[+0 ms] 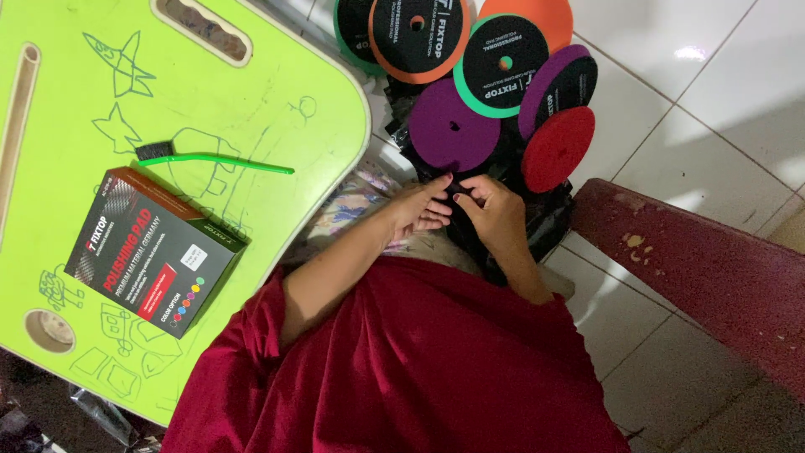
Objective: The person sits on the floor and packs a polishing pad into a black shipping bag. They first clean the pad with a brush, then place the pad and its box into the bag, and finally seal the bag.
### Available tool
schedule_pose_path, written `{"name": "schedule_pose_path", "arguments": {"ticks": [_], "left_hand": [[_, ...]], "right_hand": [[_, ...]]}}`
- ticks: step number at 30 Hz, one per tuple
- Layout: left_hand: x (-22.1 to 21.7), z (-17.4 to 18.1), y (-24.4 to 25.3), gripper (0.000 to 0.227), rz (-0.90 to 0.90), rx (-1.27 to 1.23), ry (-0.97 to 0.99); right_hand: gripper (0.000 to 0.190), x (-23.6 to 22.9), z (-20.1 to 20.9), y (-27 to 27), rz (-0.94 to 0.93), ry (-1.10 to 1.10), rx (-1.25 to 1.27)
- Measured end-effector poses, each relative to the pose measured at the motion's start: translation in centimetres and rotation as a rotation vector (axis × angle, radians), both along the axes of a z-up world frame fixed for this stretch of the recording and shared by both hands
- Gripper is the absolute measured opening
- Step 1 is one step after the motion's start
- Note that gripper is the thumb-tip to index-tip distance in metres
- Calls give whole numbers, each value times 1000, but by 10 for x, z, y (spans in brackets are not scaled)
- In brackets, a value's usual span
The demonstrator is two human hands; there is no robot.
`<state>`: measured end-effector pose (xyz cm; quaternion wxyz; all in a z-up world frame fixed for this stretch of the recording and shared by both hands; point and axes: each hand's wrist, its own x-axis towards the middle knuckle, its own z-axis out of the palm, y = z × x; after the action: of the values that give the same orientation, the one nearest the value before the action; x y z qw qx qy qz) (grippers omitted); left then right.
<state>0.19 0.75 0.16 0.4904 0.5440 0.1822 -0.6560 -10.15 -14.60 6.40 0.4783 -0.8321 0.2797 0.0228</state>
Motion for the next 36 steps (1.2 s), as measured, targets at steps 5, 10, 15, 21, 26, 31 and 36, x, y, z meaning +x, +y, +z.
{"name": "schedule_pose_path", "arguments": {"ticks": [5, 10, 15, 21, 26, 31, 36], "left_hand": [[-17, -61, -1, 73, 125, 17, -53], [-31, 13, 3, 71, 210, -60, -176], [10, 126, 53, 35, -207, -454, -747], [36, 192, 134, 21, 99, -689, -895], [46, 216, 194, 11, 537, -664, -920], [43, 223, 261, 9, 870, -524, -1038], [24, 234, 302, 10, 984, -370, -1189]], "right_hand": [[25, 5, 53, 7, 199, 57, 156], [40, 6, 63, -15, 237, 99, 71], [45, 17, 118, -25, 110, -175, -196], [63, 66, 159, 1, 228, -504, 263], [86, 126, 167, 48, 281, -635, 762], [91, 153, 184, 103, 305, -658, 864], [78, 154, 168, 127, 388, -611, 929]]}}
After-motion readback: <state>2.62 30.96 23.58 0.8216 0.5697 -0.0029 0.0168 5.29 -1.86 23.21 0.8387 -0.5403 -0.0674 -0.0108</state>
